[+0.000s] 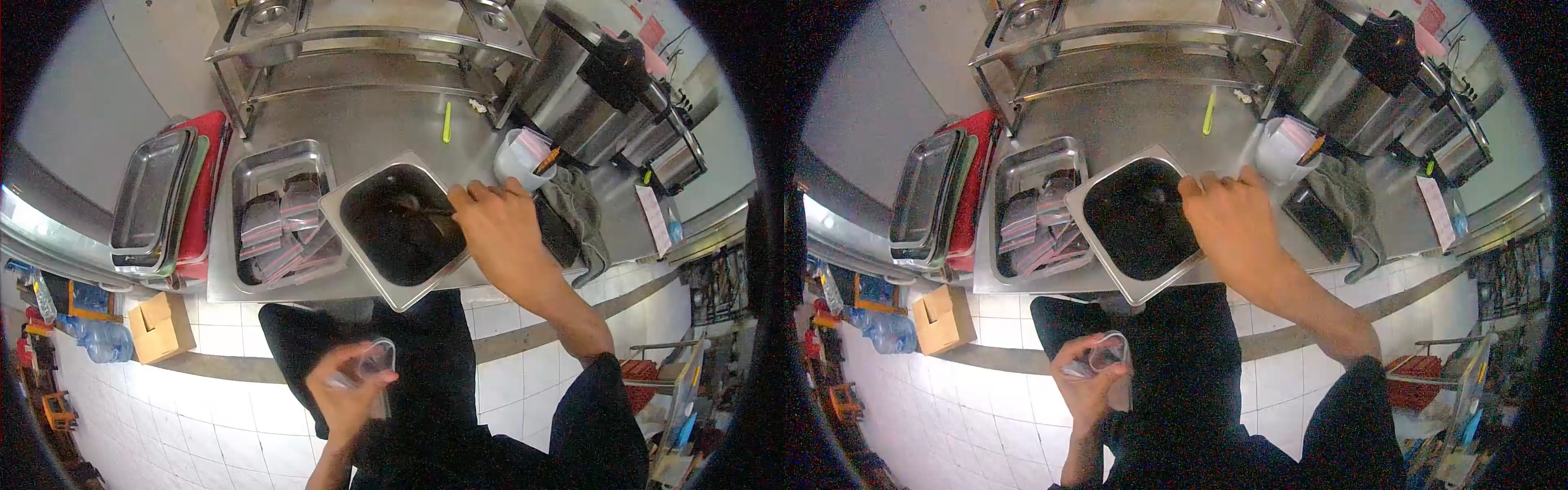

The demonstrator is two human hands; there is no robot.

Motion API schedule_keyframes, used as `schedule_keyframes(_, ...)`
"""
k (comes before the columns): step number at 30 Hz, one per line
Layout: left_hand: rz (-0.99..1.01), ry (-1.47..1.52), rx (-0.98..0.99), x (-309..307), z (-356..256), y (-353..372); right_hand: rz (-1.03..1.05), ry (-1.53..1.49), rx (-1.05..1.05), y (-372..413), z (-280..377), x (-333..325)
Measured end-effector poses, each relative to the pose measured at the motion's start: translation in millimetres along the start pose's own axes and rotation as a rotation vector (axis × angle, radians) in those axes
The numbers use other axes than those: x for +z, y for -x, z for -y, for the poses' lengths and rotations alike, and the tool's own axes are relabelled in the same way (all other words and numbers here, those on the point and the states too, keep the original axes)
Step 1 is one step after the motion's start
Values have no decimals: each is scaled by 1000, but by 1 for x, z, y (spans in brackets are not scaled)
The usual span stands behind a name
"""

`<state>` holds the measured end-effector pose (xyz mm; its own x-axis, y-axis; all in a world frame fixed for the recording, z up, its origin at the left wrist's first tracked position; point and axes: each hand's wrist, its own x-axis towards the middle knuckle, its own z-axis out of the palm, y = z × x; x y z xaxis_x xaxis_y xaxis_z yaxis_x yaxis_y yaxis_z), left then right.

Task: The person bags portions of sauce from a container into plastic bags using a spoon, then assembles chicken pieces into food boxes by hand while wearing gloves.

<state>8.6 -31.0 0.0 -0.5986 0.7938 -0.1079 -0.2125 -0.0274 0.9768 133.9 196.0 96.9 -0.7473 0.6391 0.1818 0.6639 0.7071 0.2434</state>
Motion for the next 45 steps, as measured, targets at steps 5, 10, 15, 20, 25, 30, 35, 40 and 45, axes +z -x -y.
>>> schedule_keyframes(5,113,80,-56,1,16,1,-48,82,-84,10,11,20)
schedule_keyframes(10,159,237,-141,-1,8,0,-16,-99,-131,13,30,20)
schedule_keyframes(15,79,270,-203,-13,10,6,-55,-634,-14,14,20,28)
schedule_keyframes(20,22,277,-203,-20,10,6,-90,-929,147,23,1,29)
schedule_keyframes(25,-23,59,62,-20,-8,-20,-51,-1201,320,35,-21,23)
schedule_keyframes(30,7,-37,153,1,-46,-65,-131,-1241,312,39,-47,-7)
schedule_keyframes(35,75,-60,252,29,-75,-103,-173,-1182,297,36,-72,-51)
schedule_keyframes(40,212,-30,288,54,-93,-121,-172,-1231,236,29,-84,-96)
schedule_keyframes(45,322,117,313,71,-95,-123,-187,-1224,166,26,-85,-111)
